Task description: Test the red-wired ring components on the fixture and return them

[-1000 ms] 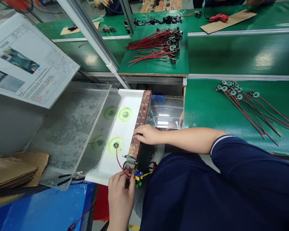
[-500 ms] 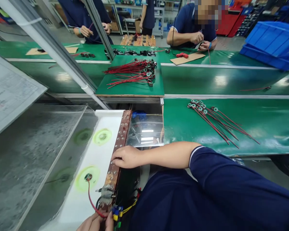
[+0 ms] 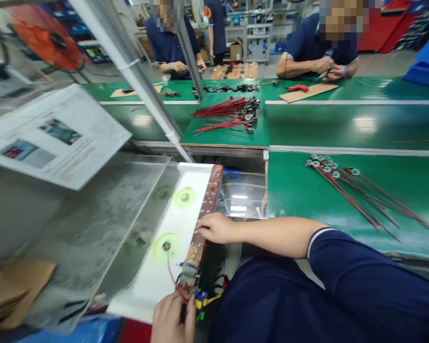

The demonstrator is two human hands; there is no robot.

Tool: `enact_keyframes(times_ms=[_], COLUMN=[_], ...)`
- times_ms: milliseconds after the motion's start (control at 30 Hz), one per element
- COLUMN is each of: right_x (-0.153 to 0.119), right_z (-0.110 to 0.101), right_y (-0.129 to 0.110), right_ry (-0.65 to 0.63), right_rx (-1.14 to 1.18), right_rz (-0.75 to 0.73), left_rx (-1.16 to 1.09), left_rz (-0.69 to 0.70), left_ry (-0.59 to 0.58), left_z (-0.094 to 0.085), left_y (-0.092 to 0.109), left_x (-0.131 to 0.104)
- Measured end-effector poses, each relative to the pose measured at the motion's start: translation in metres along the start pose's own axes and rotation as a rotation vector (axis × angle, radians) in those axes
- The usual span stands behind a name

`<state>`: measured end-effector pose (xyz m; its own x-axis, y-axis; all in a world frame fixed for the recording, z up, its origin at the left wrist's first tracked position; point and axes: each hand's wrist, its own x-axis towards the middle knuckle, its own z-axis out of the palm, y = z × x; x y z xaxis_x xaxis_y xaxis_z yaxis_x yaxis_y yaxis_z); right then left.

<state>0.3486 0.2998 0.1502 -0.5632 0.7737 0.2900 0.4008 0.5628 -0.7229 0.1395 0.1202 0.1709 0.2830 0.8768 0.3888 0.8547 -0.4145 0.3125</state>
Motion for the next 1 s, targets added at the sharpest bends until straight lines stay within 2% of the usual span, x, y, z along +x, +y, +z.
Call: enact_keyframes(times_ms=[100,200,433,600,800,1000], right_x=[-0.002,-0.003,-0.005,-0.008,-0.009,-0.009], right_z=[0.001,0.001,0.0,0.002,0.003,0.004], right_y=[0.0,0.001,-0.002,0.001,0.004,0.003], right_ry=[0.05,0.065,0.072,0.087,0.07,0.073], right_rx=[0.051,0.072,0.068,0.085,0.085,0.079], right_rz=[-0.009,0.003,0.004,-0.011,-0.007,-0.002], left_rx=[-0.026,-0.05,-0.081,-0.071,-0.101,-0.11], left_rz=[-0.124,-0.186,-0.255,-0.325,-0.366,-0.341], left_ry=[-0.016,-0.029,-0.066,-0.076,-0.09,-0.086], left_z=[-0.007,-0.009,-0.009,-0.011,-0.01,-0.011], left_y=[0.015,0.023,0.024,0.034,0.037,0.037], left_x=[0.004,0.006,0.002,0.003,0.002,0.003])
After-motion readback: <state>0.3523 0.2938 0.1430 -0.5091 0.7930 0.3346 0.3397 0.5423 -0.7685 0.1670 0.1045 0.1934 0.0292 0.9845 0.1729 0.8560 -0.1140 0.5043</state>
